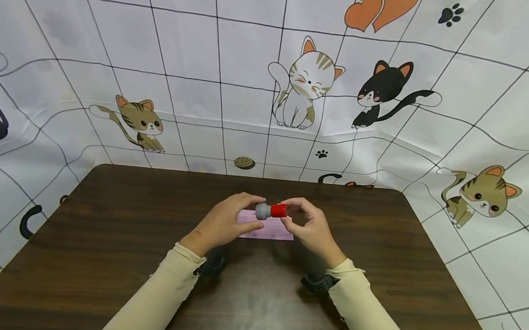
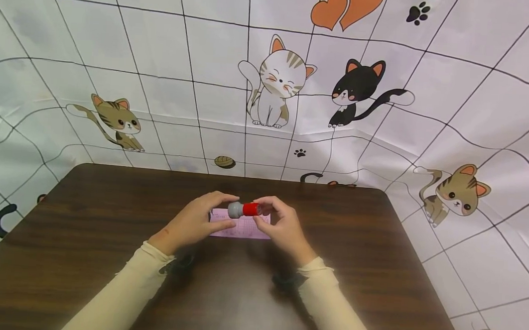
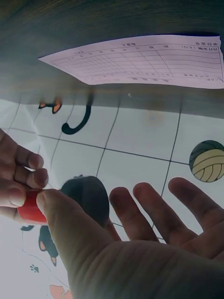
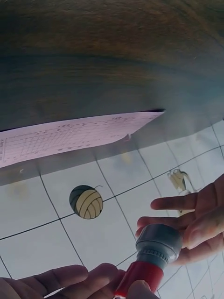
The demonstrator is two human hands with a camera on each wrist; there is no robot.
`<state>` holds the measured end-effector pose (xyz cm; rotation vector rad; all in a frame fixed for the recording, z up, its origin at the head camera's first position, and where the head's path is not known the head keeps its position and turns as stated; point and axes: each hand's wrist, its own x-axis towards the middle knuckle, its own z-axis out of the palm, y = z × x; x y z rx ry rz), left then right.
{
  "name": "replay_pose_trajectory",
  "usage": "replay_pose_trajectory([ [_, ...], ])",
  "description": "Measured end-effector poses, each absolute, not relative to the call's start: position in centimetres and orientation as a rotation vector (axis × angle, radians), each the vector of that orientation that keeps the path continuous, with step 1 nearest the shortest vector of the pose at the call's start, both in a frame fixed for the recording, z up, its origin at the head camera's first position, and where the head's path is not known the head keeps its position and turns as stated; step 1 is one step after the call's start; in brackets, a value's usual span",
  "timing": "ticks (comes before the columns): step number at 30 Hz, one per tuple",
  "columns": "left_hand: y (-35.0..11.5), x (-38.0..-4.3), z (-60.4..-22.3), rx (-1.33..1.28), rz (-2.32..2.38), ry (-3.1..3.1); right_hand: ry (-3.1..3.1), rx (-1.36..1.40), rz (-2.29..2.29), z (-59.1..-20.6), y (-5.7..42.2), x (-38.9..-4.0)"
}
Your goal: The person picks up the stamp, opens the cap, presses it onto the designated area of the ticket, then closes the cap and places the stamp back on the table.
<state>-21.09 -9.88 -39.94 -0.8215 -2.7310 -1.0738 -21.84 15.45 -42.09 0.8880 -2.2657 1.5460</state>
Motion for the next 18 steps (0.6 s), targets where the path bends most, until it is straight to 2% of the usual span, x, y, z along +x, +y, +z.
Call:
replay_pose_trajectory([
  [6,-9.62,-20.93,-39.58,-0.803,-1.057,-2.698,-2.299,0.925,1.546,-42.07,15.40,-21.85],
  [18,-9.74,-20.88,-39.93,-0.803,-1.019,-2.706,-2.420,1.004,1.073,-41.60,15.35,-21.53],
])
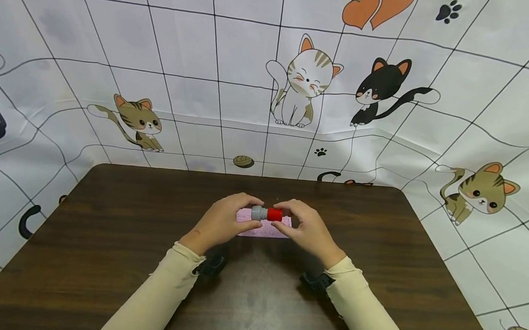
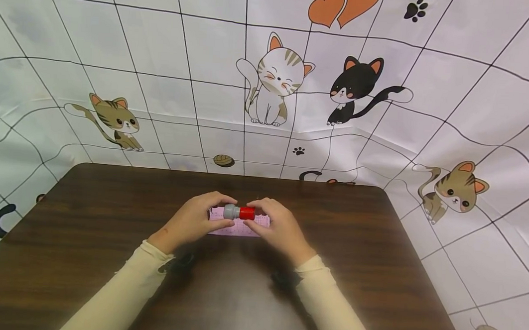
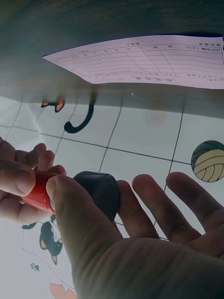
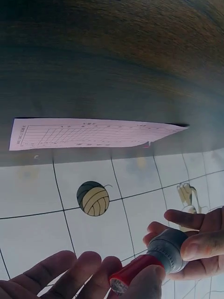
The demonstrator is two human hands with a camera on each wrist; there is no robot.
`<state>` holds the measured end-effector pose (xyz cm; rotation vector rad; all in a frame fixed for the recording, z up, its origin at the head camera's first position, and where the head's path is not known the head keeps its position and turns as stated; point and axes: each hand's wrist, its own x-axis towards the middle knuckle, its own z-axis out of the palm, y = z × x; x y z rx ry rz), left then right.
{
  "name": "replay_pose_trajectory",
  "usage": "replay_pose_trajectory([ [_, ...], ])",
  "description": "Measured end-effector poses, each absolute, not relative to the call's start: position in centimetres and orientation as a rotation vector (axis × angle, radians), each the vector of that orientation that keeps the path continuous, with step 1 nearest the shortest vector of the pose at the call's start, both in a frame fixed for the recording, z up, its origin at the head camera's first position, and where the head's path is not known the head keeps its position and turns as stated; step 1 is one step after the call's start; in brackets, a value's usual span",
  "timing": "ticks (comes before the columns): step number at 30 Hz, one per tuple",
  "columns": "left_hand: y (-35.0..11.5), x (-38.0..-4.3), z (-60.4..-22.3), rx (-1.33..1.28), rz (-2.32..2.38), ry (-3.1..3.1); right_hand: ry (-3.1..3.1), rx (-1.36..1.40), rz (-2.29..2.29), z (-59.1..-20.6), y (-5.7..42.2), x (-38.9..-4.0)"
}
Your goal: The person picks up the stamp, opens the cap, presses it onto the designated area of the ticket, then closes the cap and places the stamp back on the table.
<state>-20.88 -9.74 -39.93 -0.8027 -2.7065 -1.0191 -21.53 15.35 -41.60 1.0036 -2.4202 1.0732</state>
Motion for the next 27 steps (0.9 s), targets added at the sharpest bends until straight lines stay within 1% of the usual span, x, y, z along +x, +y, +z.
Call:
replay_pose_trajectory([
  [12,-9.66,-20.47,-39.90,-0.755,-1.042,-2.734,-2.428,1.019,0.958,-41.64,15.36,-21.80],
  [27,-9.91,-20.39,-39.54,-0.804,-1.017,-2.709,-2.392,1.070,0.922,-41.19,15.44,-21.37],
])
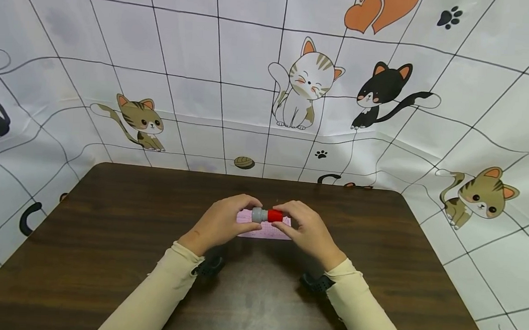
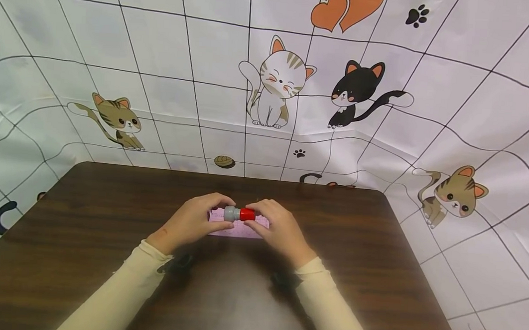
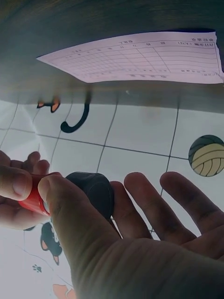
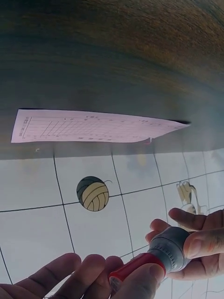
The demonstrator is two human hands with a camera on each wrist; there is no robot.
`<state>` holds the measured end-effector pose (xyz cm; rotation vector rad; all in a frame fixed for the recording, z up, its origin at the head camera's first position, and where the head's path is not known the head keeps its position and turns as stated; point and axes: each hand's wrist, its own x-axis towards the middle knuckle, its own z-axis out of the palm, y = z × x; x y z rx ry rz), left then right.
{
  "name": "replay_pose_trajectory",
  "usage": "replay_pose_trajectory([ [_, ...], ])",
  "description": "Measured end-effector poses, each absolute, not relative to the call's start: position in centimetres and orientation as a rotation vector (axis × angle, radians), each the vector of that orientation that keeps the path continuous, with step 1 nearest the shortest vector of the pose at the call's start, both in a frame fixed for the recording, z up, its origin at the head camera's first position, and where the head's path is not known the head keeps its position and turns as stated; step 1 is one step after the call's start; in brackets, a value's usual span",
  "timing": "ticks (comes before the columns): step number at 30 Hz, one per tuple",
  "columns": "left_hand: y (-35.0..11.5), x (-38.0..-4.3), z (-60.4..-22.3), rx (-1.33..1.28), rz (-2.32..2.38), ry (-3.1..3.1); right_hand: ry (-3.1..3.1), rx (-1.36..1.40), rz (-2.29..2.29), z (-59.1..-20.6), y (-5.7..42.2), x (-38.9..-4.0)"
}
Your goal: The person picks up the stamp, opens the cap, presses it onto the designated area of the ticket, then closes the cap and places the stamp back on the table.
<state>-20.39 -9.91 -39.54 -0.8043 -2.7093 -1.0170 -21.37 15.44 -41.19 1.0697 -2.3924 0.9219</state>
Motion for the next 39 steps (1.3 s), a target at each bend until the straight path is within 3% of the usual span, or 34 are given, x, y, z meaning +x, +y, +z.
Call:
replay_pose_trajectory([
  [39,-9.45,-20.92,-39.42,-0.901,-0.844,-2.676,-2.453,1.035,0.957,-41.74,15.84,-21.73],
])
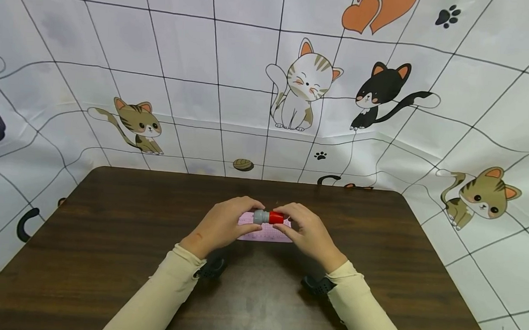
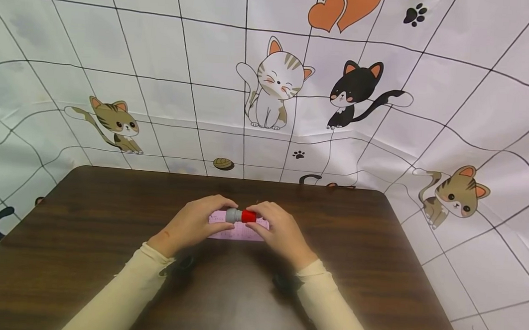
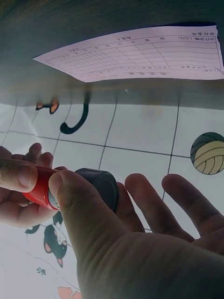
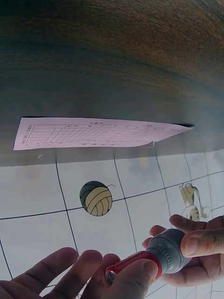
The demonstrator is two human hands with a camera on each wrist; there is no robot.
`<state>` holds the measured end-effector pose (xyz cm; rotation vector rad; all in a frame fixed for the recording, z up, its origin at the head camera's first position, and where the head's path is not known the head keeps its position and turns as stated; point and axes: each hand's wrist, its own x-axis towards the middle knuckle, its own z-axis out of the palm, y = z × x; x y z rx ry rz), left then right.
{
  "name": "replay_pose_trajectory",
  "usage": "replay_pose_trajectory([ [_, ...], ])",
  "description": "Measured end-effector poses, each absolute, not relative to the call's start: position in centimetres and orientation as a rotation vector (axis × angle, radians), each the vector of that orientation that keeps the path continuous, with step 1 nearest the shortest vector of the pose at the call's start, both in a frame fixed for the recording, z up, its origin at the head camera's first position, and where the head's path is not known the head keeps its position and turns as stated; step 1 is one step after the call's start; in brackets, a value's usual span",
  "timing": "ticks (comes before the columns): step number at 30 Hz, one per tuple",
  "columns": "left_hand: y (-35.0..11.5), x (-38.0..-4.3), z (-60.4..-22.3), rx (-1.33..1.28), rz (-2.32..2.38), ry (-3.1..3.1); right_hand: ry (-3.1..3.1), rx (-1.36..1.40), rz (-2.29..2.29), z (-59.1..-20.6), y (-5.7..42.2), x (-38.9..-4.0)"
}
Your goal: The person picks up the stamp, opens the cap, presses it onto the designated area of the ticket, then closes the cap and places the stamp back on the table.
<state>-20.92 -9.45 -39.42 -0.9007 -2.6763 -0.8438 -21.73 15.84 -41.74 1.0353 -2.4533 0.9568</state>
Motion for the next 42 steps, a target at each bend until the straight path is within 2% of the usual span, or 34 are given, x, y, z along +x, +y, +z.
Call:
replay_pose_trajectory([
  [42,-9.77,-20.97,-39.37,-0.886,-0.763,-2.680,-2.482,1.005,0.984,-41.77,15.63,-21.58],
])
